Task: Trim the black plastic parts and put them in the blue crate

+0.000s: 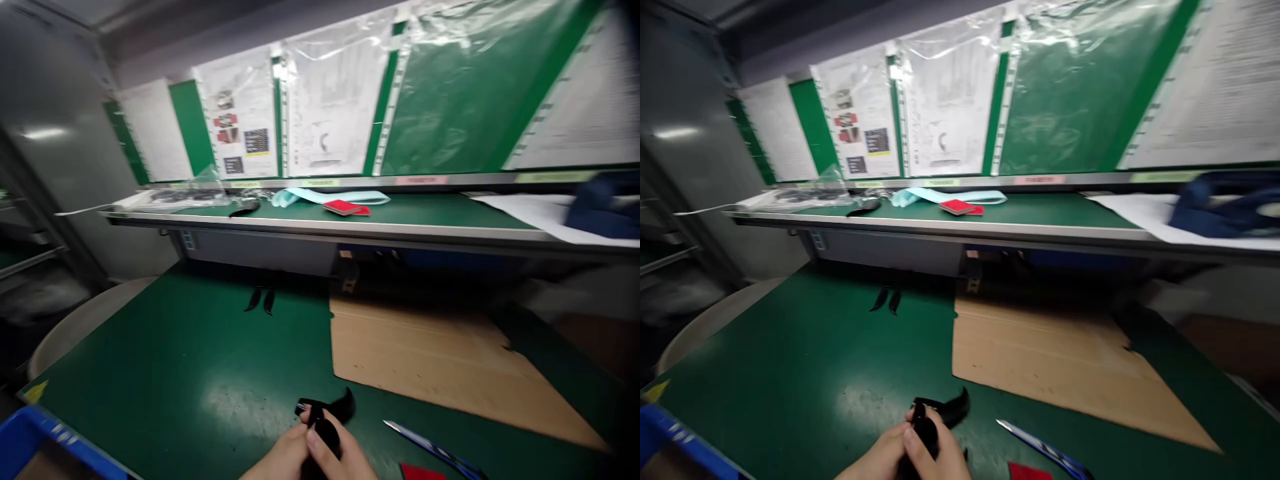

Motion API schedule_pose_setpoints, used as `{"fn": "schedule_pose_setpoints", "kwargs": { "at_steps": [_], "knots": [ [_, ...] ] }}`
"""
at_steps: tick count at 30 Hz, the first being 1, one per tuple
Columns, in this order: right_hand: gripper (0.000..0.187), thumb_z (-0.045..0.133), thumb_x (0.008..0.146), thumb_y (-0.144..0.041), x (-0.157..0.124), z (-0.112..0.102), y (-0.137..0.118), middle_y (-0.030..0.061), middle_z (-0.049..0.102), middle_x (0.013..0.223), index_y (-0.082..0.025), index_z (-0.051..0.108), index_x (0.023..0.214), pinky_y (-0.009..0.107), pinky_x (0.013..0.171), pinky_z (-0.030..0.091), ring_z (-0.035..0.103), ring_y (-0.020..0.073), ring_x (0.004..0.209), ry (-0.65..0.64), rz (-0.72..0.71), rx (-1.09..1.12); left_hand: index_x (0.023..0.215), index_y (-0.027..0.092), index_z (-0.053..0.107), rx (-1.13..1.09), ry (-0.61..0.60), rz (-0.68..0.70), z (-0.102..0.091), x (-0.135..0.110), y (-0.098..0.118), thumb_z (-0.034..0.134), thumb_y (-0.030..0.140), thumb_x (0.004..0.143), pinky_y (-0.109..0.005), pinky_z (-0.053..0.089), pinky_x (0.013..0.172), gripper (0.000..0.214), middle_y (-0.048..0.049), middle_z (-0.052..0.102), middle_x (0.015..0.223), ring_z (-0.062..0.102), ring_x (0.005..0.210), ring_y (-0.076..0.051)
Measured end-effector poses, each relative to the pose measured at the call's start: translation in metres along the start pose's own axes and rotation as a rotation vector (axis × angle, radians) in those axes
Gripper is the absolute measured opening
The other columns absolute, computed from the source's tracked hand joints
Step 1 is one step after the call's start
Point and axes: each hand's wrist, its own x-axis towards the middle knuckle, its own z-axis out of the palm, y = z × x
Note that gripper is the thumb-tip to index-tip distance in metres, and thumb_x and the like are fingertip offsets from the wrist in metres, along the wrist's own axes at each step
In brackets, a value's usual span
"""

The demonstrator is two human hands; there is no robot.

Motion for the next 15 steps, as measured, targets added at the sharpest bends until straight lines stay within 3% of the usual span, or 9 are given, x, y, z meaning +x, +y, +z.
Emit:
{"fn": "schedule_pose_setpoints", "kwargs": {
  "at_steps": [3,4,6,9,11,13,15],
  "knots": [
    [0.073,0.056,0.076,-0.071,-0.014,-0.023,-0.012,0.0115,0.061,0.12,-0.02,0.052,0.128,0.038,0.096,0.045,0.058,0.0278,0.11,-0.106,-0.091,-0.07,0.088,0.014,0.07,0.035,-0.064,-0.103,-0.007,-0.003,-0.009,0.07,0.048,0.074,-0.026,0.045,0.061,0.037,-0.0023,0.064,0.061,0.059,0.052,-0.014],
    [0.071,0.057,0.078,-0.068,-0.015,-0.036,-0.014,0.0103,0.058,0.125,-0.022,0.048,0.132,0.038,0.097,0.044,0.056,0.0267,0.114,-0.077,-0.122,-0.131,0.089,0.014,0.069,0.057,-0.073,-0.129,-0.01,-0.003,-0.013,0.065,0.05,0.078,-0.027,0.044,0.056,0.037,-0.0009,0.062,0.058,0.054,0.045,-0.012],
    [0.056,0.053,0.085,-0.059,-0.018,-0.072,-0.01,0.0072,0.054,0.13,-0.027,0.048,0.131,0.036,0.098,0.042,0.051,0.0242,0.118,0.102,-0.15,-0.388,0.096,0.014,0.067,0.094,-0.043,-0.15,-0.015,-0.004,-0.017,0.059,0.052,0.082,-0.028,0.044,0.054,0.041,-0.0007,0.061,0.06,0.051,0.042,-0.011],
    [0.035,0.049,0.091,-0.049,-0.021,-0.133,0.012,0.0075,0.059,0.117,-0.028,0.059,0.117,0.043,0.091,0.042,0.053,0.0273,0.109,0.392,-0.069,-0.821,0.128,0.019,0.053,0.074,0.043,-0.144,-0.02,-0.008,-0.019,0.054,0.05,0.085,-0.031,0.046,0.058,0.053,-0.0039,0.065,0.075,0.055,0.052,-0.015],
    [0.029,0.055,0.087,-0.044,-0.023,-0.163,0.032,0.0088,0.06,0.105,-0.026,0.064,0.109,0.047,0.085,0.04,0.053,0.0298,0.1,0.449,-0.029,-0.919,0.142,0.026,0.035,0.054,0.062,-0.144,-0.02,-0.012,-0.017,0.051,0.048,0.087,-0.035,0.048,0.063,0.061,-0.0078,0.067,0.092,0.059,0.062,-0.019],
    [0.025,0.061,0.083,-0.04,-0.023,-0.179,0.05,0.0082,0.059,0.097,-0.026,0.067,0.103,0.047,0.082,0.039,0.052,0.0292,0.093,0.446,-0.029,-0.946,0.147,0.031,0.022,0.038,0.051,-0.152,-0.017,-0.016,-0.015,0.047,0.048,0.088,-0.041,0.05,0.07,0.067,-0.0119,0.066,0.109,0.062,0.072,-0.022],
    [0.019,0.061,0.083,-0.037,-0.02,-0.182,0.063,0.0073,0.058,0.092,-0.026,0.069,0.098,0.047,0.082,0.038,0.051,0.028,0.09,0.437,-0.047,-0.957,0.149,0.033,0.013,0.01,0.024,-0.173,-0.012,-0.02,-0.013,0.047,0.05,0.088,-0.044,0.05,0.074,0.071,-0.0143,0.061,0.122,0.063,0.081,-0.025]
  ]
}}
